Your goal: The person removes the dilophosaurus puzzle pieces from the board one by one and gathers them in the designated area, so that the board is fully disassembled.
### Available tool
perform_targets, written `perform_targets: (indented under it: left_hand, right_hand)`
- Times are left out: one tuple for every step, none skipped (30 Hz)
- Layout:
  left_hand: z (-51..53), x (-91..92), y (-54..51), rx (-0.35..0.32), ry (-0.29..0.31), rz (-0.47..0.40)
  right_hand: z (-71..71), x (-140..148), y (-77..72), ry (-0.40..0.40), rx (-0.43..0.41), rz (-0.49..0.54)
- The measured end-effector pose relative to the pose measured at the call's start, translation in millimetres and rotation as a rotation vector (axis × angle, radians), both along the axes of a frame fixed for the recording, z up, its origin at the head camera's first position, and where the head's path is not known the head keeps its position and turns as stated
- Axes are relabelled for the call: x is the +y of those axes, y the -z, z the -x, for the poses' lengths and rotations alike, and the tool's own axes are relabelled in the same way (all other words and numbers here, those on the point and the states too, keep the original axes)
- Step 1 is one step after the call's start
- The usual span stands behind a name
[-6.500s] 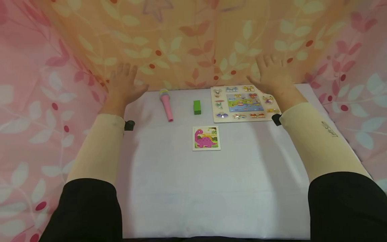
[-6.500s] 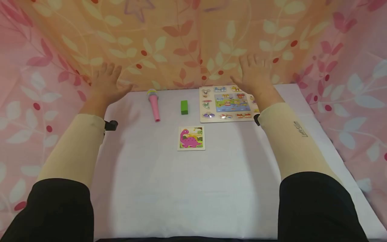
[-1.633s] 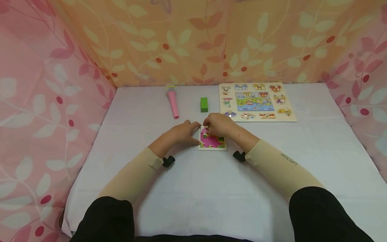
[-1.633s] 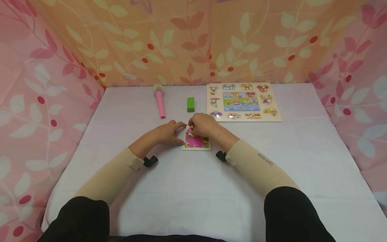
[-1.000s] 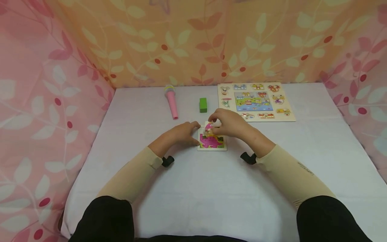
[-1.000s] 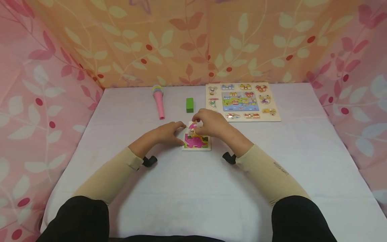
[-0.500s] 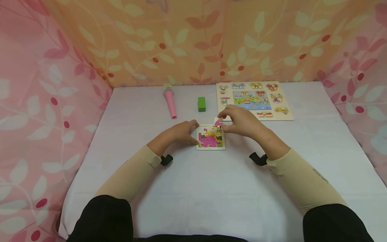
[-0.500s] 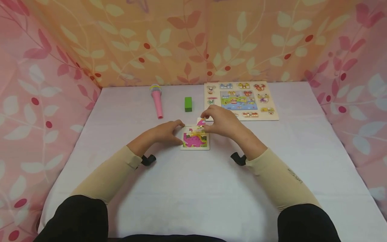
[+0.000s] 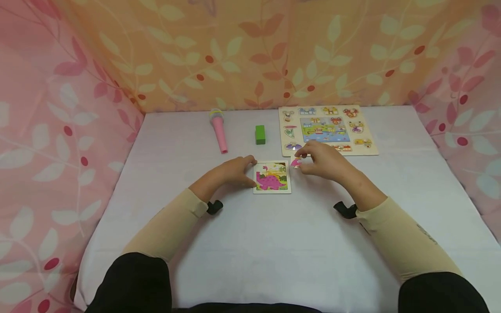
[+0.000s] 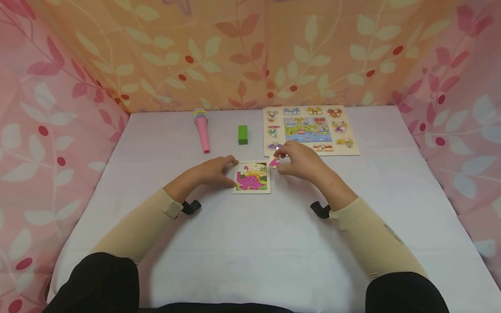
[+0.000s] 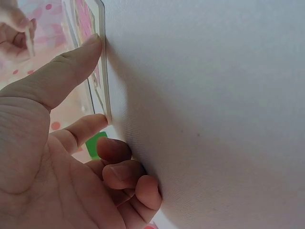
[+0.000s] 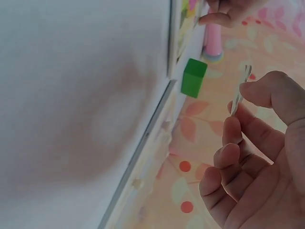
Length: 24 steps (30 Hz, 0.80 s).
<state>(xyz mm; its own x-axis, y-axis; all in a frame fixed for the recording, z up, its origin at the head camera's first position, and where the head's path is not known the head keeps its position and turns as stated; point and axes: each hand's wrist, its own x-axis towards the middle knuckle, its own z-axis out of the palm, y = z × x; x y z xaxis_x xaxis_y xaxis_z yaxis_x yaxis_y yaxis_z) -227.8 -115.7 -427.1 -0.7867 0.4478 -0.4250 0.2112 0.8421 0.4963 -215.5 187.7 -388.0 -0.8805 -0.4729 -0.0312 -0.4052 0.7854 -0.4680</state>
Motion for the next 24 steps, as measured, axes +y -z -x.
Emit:
perform_targets:
  left_hand:
    - [-0.4,0.2,-0.4,-0.002,-0.003,0.0]
    - [-0.8,0.3,-0.8,-0.005,-0.005,-0.001]
    - [-1.1,0.4,-1.2,-0.007,-0.008,-0.002]
    - [-1.4,0.5,-1.6,-0.009,-0.01,-0.003]
    - [-1.7,0.5,-2.0,-0.009,-0.011,-0.004]
    - [-1.7,0.4,-2.3,-0.01,-0.012,-0.005]
    - [-1.8,0.3,-2.5,-0.011,-0.014,-0.005]
    - [-1.8,0.2,-2.8,-0.01,-0.012,-0.006]
    - [-1.9,0.0,-3.0,-0.011,-0.011,-0.007]
    - [-2.0,-0.2,-3.1,-0.011,-0.01,-0.009]
    - [-2.0,-0.3,-3.0,-0.01,-0.008,-0.009]
    - [-1.9,-0.4,-2.7,-0.011,-0.006,-0.007]
    - [-1.9,-0.6,-2.7,-0.01,-0.004,-0.007]
    - [-1.8,-0.7,-2.5,-0.009,0.001,-0.006]
    - [-1.7,-0.8,-2.3,-0.007,0.005,-0.005]
    - [-1.4,-0.9,-1.8,-0.005,0.008,-0.004]
    - [-1.2,-0.9,-1.6,-0.002,0.012,-0.003]
    - [-1.0,-1.0,-1.4,-0.001,0.015,-0.003]
    - [-0.8,-1.0,-1.3,0.001,0.017,-0.004]
    - [-0.7,-1.2,-1.1,0.001,0.018,-0.006]
    - [-0.5,-1.3,-0.8,0.002,0.018,-0.007]
    - [-0.5,-1.4,-0.5,0.001,0.018,-0.008]
    - [-0.6,-1.5,-0.5,0.002,0.018,-0.008]
    - [-0.6,-1.5,-0.5,0.001,0.017,-0.009]
  right_hand:
    - [0.1,2,1.7,-0.003,-0.004,-0.003]
    - [0.5,3,3.8,-0.003,-0.009,-0.005]
    - [1.0,4,5.8,-0.005,-0.015,-0.005]
    - [1.5,5,7.8,-0.009,-0.021,-0.006]
    - [2.3,6,9.8,-0.01,-0.026,-0.006]
    - [3.1,7,11.8,-0.011,-0.033,-0.004]
    - [4.3,7,13.9,-0.013,-0.037,-0.005]
    - [5.7,8,16.2,-0.013,-0.04,-0.007]
    - [7.0,8,18.0,-0.014,-0.041,-0.01]
    - [8.5,7,20.1,-0.014,-0.043,-0.015]
    - [9.9,7,21.9,-0.015,-0.045,-0.019]
    - [11.2,7,23.5,-0.017,-0.045,-0.024]
    - [12.7,6,25.3,-0.019,-0.045,-0.031]
    - [13.9,5,26.9,-0.027,-0.043,-0.037]
    - [15.2,5,28.4,-0.032,-0.045,-0.046]
    - [16.5,4,29.7,-0.038,-0.048,-0.053]
    - [17.7,3,30.9,-0.046,-0.048,-0.061]
    - [19.1,2,32.4,-0.054,-0.049,-0.07]
    - [20.4,1,33.8,-0.058,-0.054,-0.078]
    - [21.6,0,35.1,-0.06,-0.061,-0.087]
    - [22.6,-1,36.2,-0.057,-0.071,-0.094]
    - [23.3,-1,37.0,-0.056,-0.078,-0.097]
    - [23.9,-1,38.0,-0.051,-0.085,-0.104]
    - [24.3,-1,38.2,-0.049,-0.093,-0.105]
